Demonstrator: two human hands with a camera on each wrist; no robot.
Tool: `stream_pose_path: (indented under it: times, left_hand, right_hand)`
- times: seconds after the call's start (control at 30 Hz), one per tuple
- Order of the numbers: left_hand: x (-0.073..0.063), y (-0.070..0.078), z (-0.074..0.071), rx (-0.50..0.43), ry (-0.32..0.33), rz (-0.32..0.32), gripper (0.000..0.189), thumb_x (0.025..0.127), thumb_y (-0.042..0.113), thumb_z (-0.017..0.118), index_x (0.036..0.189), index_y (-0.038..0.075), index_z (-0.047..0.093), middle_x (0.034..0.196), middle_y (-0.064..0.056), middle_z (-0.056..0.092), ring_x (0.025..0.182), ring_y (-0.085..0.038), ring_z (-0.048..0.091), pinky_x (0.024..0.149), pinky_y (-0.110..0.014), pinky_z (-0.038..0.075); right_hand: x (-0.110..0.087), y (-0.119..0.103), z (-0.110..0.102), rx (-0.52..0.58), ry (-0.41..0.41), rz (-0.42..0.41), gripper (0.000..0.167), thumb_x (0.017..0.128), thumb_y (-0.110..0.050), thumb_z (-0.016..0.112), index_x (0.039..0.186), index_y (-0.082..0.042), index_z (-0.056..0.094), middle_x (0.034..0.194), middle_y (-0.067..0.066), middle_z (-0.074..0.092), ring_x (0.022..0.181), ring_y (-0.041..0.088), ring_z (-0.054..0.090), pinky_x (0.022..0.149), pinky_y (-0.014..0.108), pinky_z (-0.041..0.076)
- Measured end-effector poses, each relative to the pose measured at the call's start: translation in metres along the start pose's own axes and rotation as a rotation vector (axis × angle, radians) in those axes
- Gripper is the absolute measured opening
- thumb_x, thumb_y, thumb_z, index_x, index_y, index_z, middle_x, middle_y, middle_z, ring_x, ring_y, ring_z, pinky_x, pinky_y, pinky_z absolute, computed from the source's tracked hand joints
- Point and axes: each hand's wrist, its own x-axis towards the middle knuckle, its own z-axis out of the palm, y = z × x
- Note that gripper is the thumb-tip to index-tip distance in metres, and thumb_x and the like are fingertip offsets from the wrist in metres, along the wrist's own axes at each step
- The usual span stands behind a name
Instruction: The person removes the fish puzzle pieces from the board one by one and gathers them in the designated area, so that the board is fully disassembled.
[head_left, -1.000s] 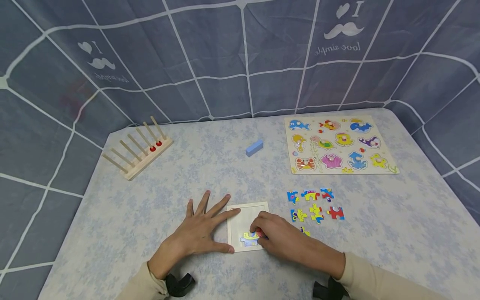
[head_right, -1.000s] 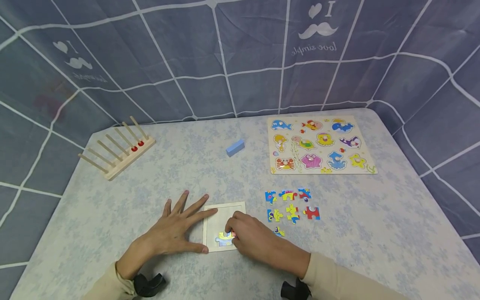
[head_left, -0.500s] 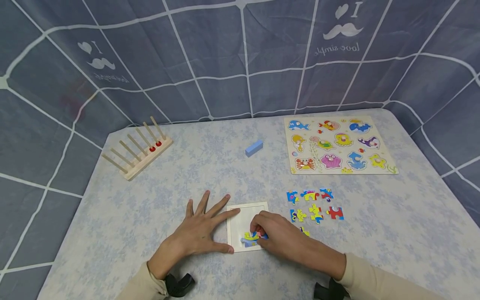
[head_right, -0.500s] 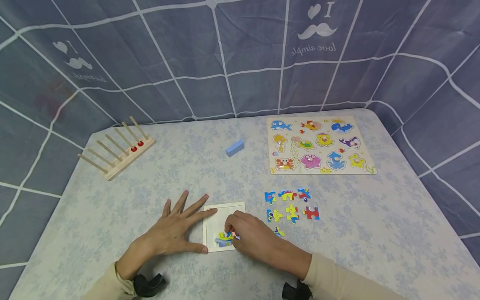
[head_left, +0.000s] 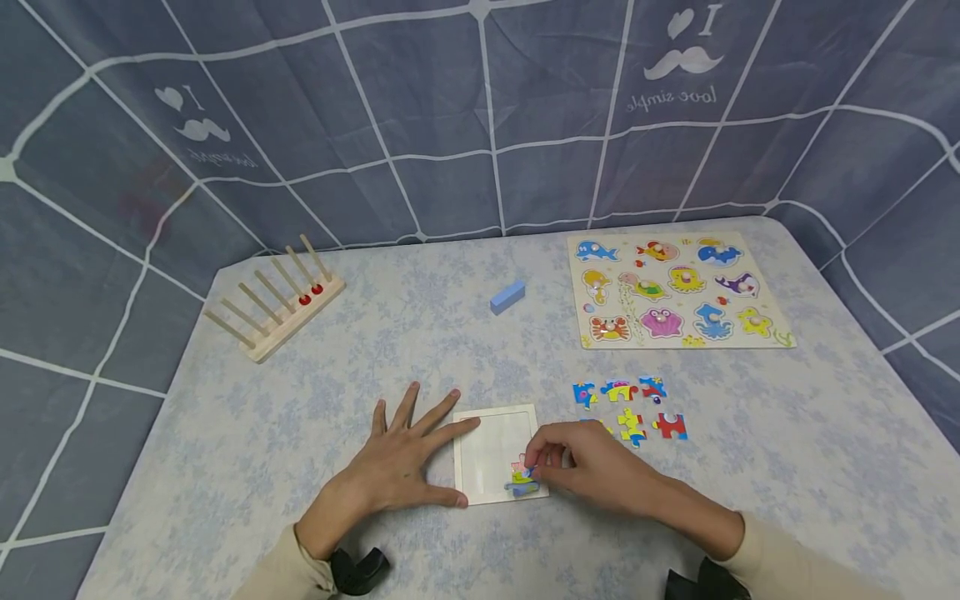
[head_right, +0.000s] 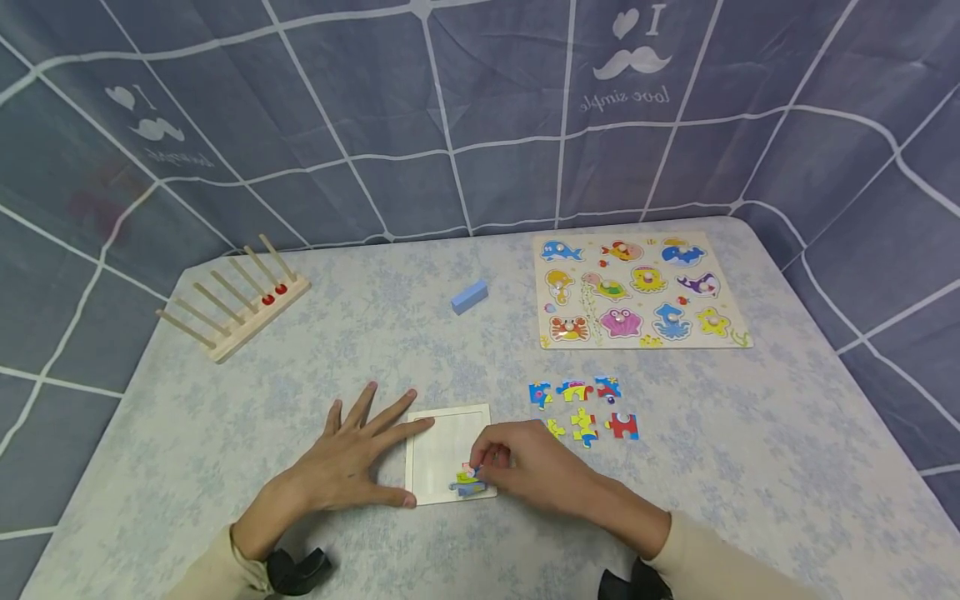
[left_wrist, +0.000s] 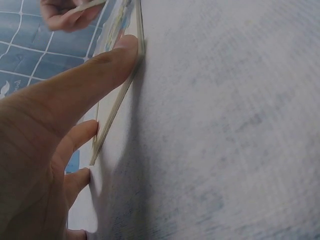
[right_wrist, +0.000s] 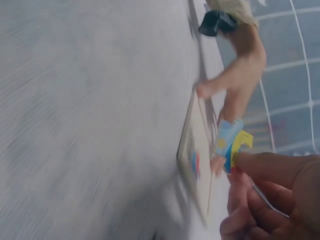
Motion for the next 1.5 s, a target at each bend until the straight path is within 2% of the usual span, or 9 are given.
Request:
stream_pose_path:
  times: [0.27, 0.5, 0.7, 0.9, 1.03, 1.2, 1.5]
  left_hand:
    - [0.000, -0.001, -0.002, 0.003, -0.008, 0.006, 0.094, 0.070, 0.076, 0.068, 0.152, 0.041, 0.036, 0.164, 0.004, 0.014, 0.147, -0.047, -0.001, 0.102, -0.080, 0.006]
    - [0.001, -0.002, -0.002, -0.003, -0.001, 0.012, 0.094, 0.070, 0.076, 0.068, 0.151, 0.040, 0.037, 0.164, 0.003, 0.015, 0.146, -0.048, -0.001, 0.102, -0.080, 0.006]
    - [0.000, -0.002, -0.002, -0.006, -0.003, 0.010, 0.094, 0.070, 0.076, 0.068, 0.151, 0.040, 0.037, 0.164, 0.003, 0.015, 0.147, -0.047, -0.001, 0.102, -0.080, 0.006]
    - [-0.001, -0.002, -0.002, -0.018, -0.006, 0.007, 0.093, 0.071, 0.076, 0.068, 0.151, 0.040, 0.037, 0.164, 0.004, 0.015, 0.147, -0.047, -0.002, 0.102, -0.080, 0.005]
    - [-0.001, -0.002, -0.001, -0.018, -0.009, 0.006, 0.093, 0.071, 0.076, 0.068, 0.152, 0.040, 0.037, 0.164, 0.004, 0.014, 0.147, -0.046, -0.002, 0.102, -0.080, 0.005]
    - [-0.001, -0.002, -0.001, -0.018, -0.008, 0.003, 0.094, 0.071, 0.076, 0.068, 0.151, 0.040, 0.037, 0.164, 0.004, 0.015, 0.147, -0.046, -0.002, 0.102, -0.080, 0.006]
    - [0.000, -0.001, 0.000, -0.018, -0.008, 0.009, 0.094, 0.071, 0.076, 0.068, 0.152, 0.040, 0.037, 0.164, 0.004, 0.014, 0.147, -0.047, -0.002, 0.102, -0.080, 0.006]
  right_hand:
    - [-0.036, 0.025, -0.036, 0.040, 0.038, 0.130, 0.003, 0.091, -0.016, 0.070, 0.094, -0.016, 0.070, 0.080, -0.003, 0.066, 0.069, 0.013, 0.062, 0.062, 0.026, 0.053]
    - [-0.062, 0.041, -0.060, 0.038, 0.075, 0.277, 0.015, 0.092, -0.021, 0.070, 0.098, -0.008, 0.068, 0.079, 0.002, 0.066, 0.065, 0.016, 0.062, 0.057, 0.029, 0.054]
    - [-0.073, 0.048, -0.073, 0.032, 0.097, 0.367, 0.017, 0.091, -0.020, 0.071, 0.099, -0.005, 0.068, 0.078, 0.004, 0.065, 0.063, 0.017, 0.061, 0.057, 0.029, 0.053]
    - [-0.077, 0.052, -0.072, 0.009, 0.081, 0.379, 0.013, 0.090, -0.015, 0.071, 0.098, -0.005, 0.069, 0.079, 0.002, 0.063, 0.065, 0.013, 0.058, 0.056, 0.026, 0.050]
    - [-0.076, 0.052, -0.069, -0.124, 0.125, 0.364, 0.005, 0.087, -0.010, 0.071, 0.092, -0.009, 0.071, 0.077, -0.004, 0.061, 0.069, 0.007, 0.054, 0.060, 0.022, 0.047]
    - [-0.073, 0.051, -0.065, -0.232, 0.167, 0.371, 0.008, 0.084, -0.004, 0.071, 0.087, -0.011, 0.071, 0.073, -0.006, 0.056, 0.068, 0.007, 0.051, 0.061, 0.021, 0.043]
    - [-0.073, 0.049, -0.064, -0.282, 0.194, 0.365, 0.008, 0.085, -0.006, 0.072, 0.089, -0.012, 0.071, 0.073, -0.008, 0.057, 0.068, 0.007, 0.051, 0.061, 0.022, 0.044]
